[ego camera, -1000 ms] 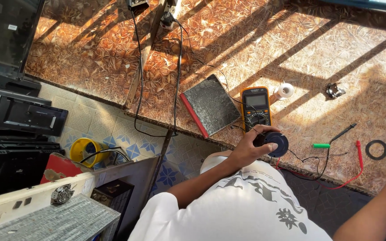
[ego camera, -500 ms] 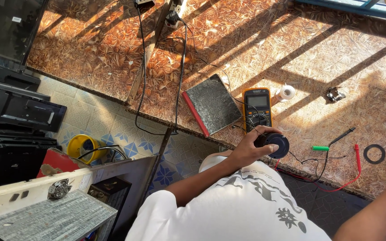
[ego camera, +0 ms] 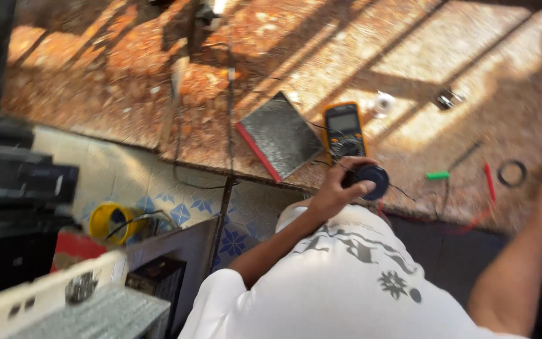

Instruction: Using a screwdriver to fasten components onto a small speaker driver at an electronics repair bench.

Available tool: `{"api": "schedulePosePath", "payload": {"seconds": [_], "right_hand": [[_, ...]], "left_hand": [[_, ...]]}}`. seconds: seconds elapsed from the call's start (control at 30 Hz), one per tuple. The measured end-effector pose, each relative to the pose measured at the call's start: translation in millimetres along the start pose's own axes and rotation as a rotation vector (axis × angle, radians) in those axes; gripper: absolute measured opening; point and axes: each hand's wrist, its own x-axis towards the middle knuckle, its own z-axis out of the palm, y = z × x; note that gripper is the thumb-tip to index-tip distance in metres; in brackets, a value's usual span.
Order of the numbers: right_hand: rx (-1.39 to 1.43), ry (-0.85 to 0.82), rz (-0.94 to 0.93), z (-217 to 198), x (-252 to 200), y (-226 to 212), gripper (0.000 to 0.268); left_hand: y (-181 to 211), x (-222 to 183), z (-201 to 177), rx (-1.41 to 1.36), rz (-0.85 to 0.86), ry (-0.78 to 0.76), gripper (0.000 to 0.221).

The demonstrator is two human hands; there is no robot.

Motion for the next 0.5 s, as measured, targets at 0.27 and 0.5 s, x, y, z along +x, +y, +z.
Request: {"api": "schedulePosePath", "payload": {"seconds": [0.27,0.5], "right_hand": [[-0.388,0.136,-0.27,-45.8,-63.1,-122.1,0.022],[-0.331,0.017,0.03,-71.1,-86.9,-225.2,0.022]], "left_hand": [[7.4,2.4,2.9,0.024,-0.035,-0.07,0.044],[13.9,4.5,6.0,-0.023,-0.106,-0.069,0.048]]}}
